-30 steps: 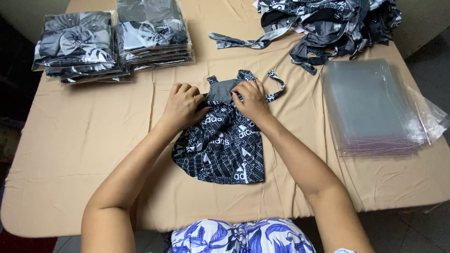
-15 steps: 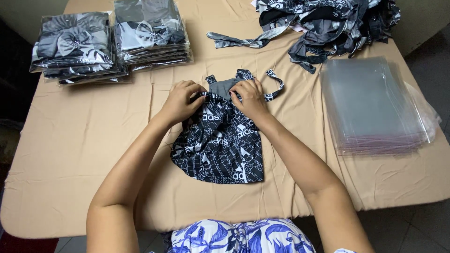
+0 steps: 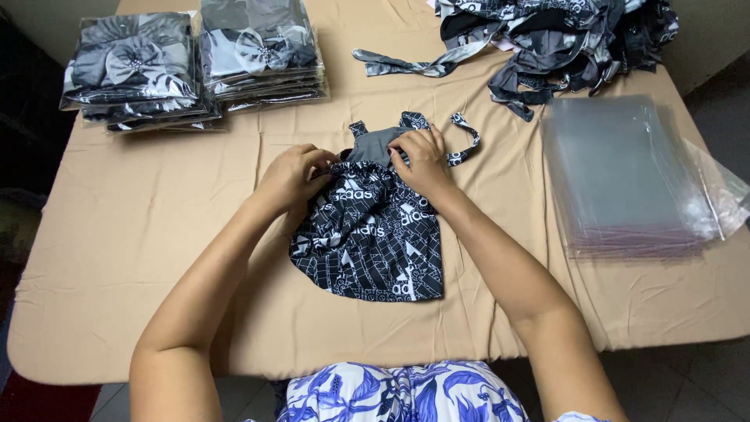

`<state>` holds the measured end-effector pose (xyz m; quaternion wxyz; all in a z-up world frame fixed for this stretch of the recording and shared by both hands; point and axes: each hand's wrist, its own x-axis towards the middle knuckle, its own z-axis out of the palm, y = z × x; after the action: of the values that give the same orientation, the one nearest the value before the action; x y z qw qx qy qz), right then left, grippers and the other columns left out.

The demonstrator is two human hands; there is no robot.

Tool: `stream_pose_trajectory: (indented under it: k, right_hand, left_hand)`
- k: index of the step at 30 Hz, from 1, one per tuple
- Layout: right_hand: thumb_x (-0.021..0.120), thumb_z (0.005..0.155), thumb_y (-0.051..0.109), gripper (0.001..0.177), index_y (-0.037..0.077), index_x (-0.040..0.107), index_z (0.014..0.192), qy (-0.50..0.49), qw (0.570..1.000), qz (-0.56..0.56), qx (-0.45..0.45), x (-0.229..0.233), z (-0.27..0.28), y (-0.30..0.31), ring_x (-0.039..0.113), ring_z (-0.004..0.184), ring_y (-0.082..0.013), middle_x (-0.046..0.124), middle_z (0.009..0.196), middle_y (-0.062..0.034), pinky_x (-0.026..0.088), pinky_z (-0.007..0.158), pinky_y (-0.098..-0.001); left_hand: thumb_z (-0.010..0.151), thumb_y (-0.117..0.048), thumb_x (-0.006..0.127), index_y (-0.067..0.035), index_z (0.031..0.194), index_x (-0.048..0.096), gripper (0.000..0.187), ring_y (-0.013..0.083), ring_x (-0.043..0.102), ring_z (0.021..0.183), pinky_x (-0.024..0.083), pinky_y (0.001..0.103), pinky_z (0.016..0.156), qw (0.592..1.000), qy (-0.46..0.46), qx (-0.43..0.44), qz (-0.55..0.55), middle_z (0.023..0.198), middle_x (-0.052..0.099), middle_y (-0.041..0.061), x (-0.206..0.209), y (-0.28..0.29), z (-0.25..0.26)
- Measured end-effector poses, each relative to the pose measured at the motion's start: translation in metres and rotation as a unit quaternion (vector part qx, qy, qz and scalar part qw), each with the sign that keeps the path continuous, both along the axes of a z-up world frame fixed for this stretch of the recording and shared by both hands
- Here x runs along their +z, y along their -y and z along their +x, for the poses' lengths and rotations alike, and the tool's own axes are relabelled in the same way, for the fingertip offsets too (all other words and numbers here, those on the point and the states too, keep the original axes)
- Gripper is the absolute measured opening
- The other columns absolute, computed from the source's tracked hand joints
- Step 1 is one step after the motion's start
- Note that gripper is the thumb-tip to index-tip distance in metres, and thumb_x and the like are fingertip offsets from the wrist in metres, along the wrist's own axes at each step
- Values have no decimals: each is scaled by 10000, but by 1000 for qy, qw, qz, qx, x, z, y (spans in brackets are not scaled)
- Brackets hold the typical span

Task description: Folding a black and white patterned garment on a table.

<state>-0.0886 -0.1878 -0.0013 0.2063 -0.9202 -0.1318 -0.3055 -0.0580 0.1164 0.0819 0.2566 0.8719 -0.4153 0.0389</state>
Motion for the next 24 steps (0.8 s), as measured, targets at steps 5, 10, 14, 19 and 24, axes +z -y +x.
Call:
stream_pose_trajectory:
  k: [5, 10, 14, 19, 24]
  right_hand:
    - [662, 981, 199, 127, 184, 726, 1091, -65, 994, 90, 25, 54, -18, -10, 605, 1169, -278, 708, 1074, -47, 117, 1177, -634]
    - [652, 998, 359, 210, 183, 737, 1076, -208, 973, 56, 83, 121, -33, -35, 663, 971, -221, 718, 912, -22, 327, 1001, -483]
    - [666, 932, 498, 421, 101, 747, 1047, -267, 959, -15, 95, 129, -22, -56, 679, 941, -289, 710, 861, -79, 372, 932, -457]
    - [756, 865, 282, 307, 61, 739, 1078, -299, 943, -20, 144, 112, -3, -67, 666, 1051, -371, 705, 1003, -157, 457, 925, -489]
    - [766, 828, 249, 282, 74, 730, 1046, -335, 921, 121, 154, 97, 3, -69, 674, 1032, -352, 707, 990, -154, 494, 909, -467]
  left_hand:
    - [853, -274, 779, -235, 1324, 589, 509, 279, 678, 1004, 541, 465, 863, 996, 17, 82, -36, 1050, 655, 26, -16, -1, -12]
    - [900, -325, 760, -239, 1246, 625, 381, 270, 662, 929, 533, 445, 827, 988, 35, 143, -52, 918, 618, -5, -37, -1, -7]
    - [935, -269, 737, -240, 1206, 663, 282, 269, 667, 906, 530, 428, 834, 982, 40, 146, -113, 885, 632, -6, -33, 6, -13]
    - [969, -199, 708, -229, 1190, 689, 224, 250, 672, 901, 531, 414, 843, 970, 61, 129, -198, 915, 657, 8, -35, 3, -19]
    - [1037, -225, 608, -180, 1223, 675, 204, 307, 670, 911, 528, 445, 852, 969, 32, 105, -221, 944, 654, 73, -24, 3, -27]
